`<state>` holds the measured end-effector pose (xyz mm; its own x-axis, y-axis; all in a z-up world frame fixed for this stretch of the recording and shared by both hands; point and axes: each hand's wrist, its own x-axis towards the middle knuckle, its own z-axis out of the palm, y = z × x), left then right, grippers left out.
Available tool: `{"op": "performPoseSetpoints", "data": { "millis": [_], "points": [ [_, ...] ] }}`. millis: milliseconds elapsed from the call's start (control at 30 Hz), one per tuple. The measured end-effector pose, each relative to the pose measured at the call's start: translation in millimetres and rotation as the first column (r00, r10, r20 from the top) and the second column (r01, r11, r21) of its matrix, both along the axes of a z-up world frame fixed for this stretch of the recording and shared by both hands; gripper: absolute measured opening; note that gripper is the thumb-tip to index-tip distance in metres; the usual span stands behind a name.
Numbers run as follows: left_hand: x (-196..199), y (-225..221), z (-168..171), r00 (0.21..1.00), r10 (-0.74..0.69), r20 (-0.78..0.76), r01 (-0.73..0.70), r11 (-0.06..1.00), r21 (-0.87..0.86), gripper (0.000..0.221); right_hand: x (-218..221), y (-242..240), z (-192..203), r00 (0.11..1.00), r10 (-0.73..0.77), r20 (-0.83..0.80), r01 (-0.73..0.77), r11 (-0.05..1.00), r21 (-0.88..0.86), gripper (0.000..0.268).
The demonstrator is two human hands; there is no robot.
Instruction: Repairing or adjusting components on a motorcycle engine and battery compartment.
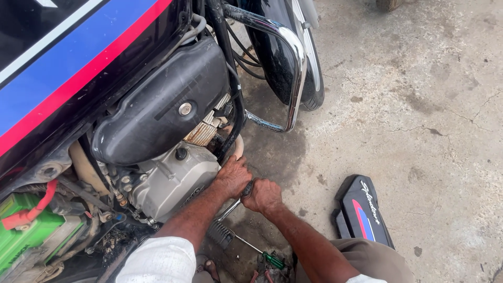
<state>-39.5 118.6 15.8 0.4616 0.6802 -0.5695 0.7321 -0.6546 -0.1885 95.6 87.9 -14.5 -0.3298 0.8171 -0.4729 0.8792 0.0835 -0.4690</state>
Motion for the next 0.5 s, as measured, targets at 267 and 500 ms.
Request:
{"op": "performPoseSetpoints", "data": {
  "millis": [267, 500],
  "points": [
    [-23.3, -6.3, -13.8, 0.975, 0.054, 0.216, -0.071, 0.995, 0.075, 0.066, 3.9, -3.8, 3.0, 0.999, 0.039, -0.015, -0.038, 0.998, 0.058, 0.069],
    [-13.8, -7.5, 44.1, 0.979, 0.056, 0.196, -0.034, 0.993, -0.115, 0.049, -9.0, 1.6, 47.5, 0.995, 0.05, 0.087, -0.046, 0.998, -0.045, 0.08]
  ]
}}
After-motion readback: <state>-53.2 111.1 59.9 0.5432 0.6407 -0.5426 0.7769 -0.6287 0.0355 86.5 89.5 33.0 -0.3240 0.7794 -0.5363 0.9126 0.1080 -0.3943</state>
